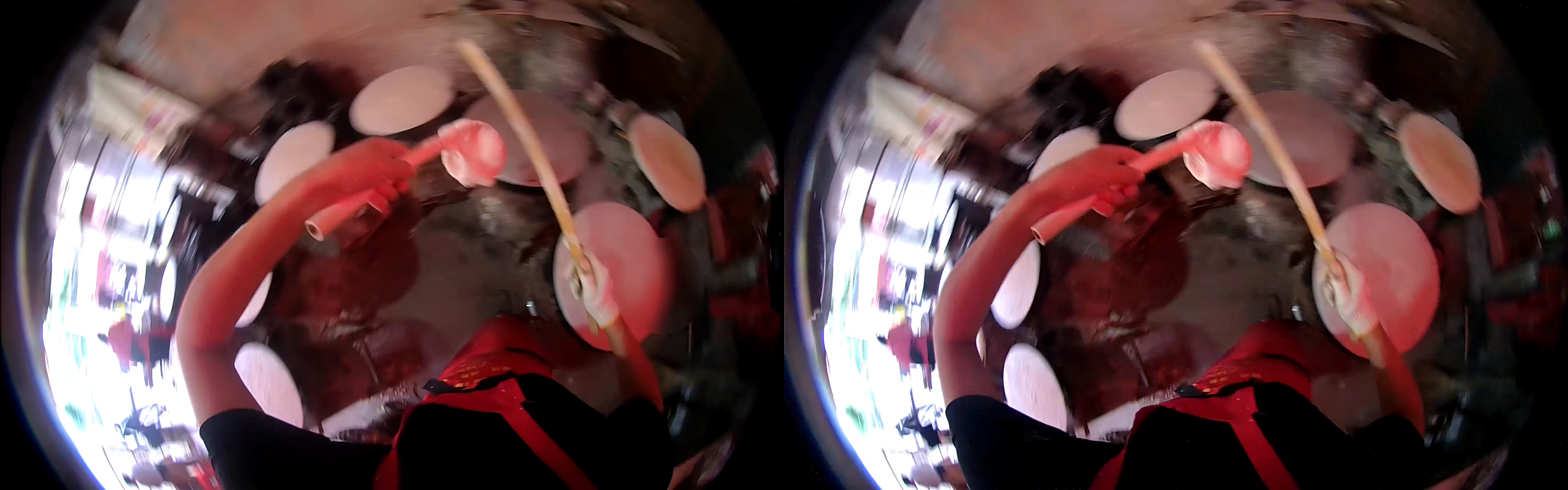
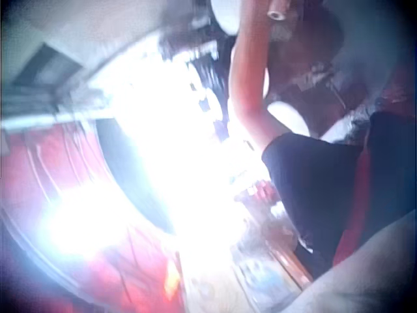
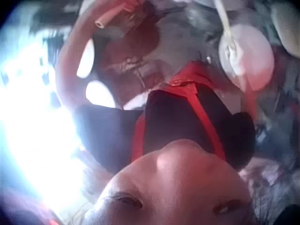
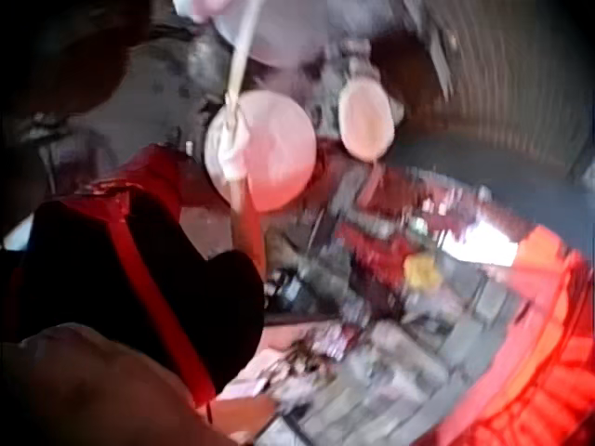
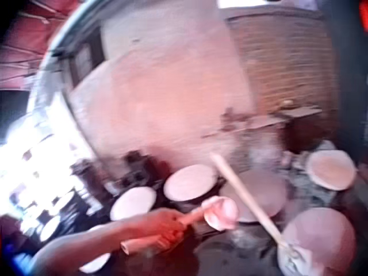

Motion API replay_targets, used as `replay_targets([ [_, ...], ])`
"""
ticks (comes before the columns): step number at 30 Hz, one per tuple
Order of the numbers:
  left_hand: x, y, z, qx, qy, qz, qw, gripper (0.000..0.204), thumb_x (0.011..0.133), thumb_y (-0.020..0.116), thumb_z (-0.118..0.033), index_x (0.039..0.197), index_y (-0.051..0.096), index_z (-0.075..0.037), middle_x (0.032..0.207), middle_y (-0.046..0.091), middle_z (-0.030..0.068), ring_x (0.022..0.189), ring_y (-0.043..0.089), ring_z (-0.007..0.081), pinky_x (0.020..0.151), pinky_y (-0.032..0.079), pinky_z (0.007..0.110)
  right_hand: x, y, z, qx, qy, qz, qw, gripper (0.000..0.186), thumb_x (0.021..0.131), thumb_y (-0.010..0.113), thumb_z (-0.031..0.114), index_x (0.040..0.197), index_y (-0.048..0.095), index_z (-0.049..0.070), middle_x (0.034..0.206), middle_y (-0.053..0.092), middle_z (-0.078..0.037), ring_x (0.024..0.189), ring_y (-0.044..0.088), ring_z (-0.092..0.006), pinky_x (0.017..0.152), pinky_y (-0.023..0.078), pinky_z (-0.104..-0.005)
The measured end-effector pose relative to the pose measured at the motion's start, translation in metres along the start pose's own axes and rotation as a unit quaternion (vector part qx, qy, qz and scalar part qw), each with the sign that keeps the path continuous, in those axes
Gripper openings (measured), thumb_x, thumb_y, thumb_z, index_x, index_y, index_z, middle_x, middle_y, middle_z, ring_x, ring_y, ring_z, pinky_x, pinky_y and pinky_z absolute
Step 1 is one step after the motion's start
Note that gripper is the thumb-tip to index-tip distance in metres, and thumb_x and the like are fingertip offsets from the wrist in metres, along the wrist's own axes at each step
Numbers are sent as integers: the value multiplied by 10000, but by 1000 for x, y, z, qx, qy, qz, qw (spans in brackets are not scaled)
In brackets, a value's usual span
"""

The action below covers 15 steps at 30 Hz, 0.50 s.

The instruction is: The person spreads liquid batter onto multiple circular hot plates using a handheld tool and removes the cooked wrappers with a spatula, placing them in a stack.

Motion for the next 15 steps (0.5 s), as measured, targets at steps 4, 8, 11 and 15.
replay_targets([
  [4, 127, 40, -117, 285, 129, -11, 950, 304, 840, 597, -140, 1103, 536, 1, 718, 574, 43, 547, 510, 99, 487, 422, 257, 56, -50, 86, -261, -150, -54, 952, 444, 938, 509, 182, 1373, 428, 139, 649, 481, -80, 589, 536, -165, 586, 446, -316],
  [8, 224, 82, -159, 445, 280, -88, 846, 249, 761, 633, -100, 941, 508, 18, 693, 595, 130, 550, 583, 181, 490, 456, 321, 110, -90, 95, -343, -157, -133, 916, 496, 929, 479, 95, 1406, 395, 199, 683, 492, -90, 611, 548, -188, 622, 468, -329],
  [11, 283, 88, -141, 431, 351, -110, 824, 251, 734, 653, -90, 897, 491, 9, 679, 593, 134, 520, 587, 196, 476, 457, 327, 121, -105, 59, -114, 60, -147, 981, 487, 950, 454, 92, 1414, 392, 226, 671, 512, -34, 504, 488, -117, 483, 434, -271],
  [15, 325, 111, -119, 242, 262, -41, 933, 233, 748, 650, -49, 888, 467, -16, 652, 568, 90, 492, 545, 150, 428, 423, 290, 95, -85, -6, 178, 165, -207, 948, 431, 992, 394, 140, 1409, 400, 250, 633, 411, 60, 406, 365, -40, 338, 334, -198],
])
Point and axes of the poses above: each hand's wrist, its own x-axis towards the middle knuckle, its own y-axis out of the palm, z = x × y, the point moved 4 cm from there along x, towards the middle knuckle
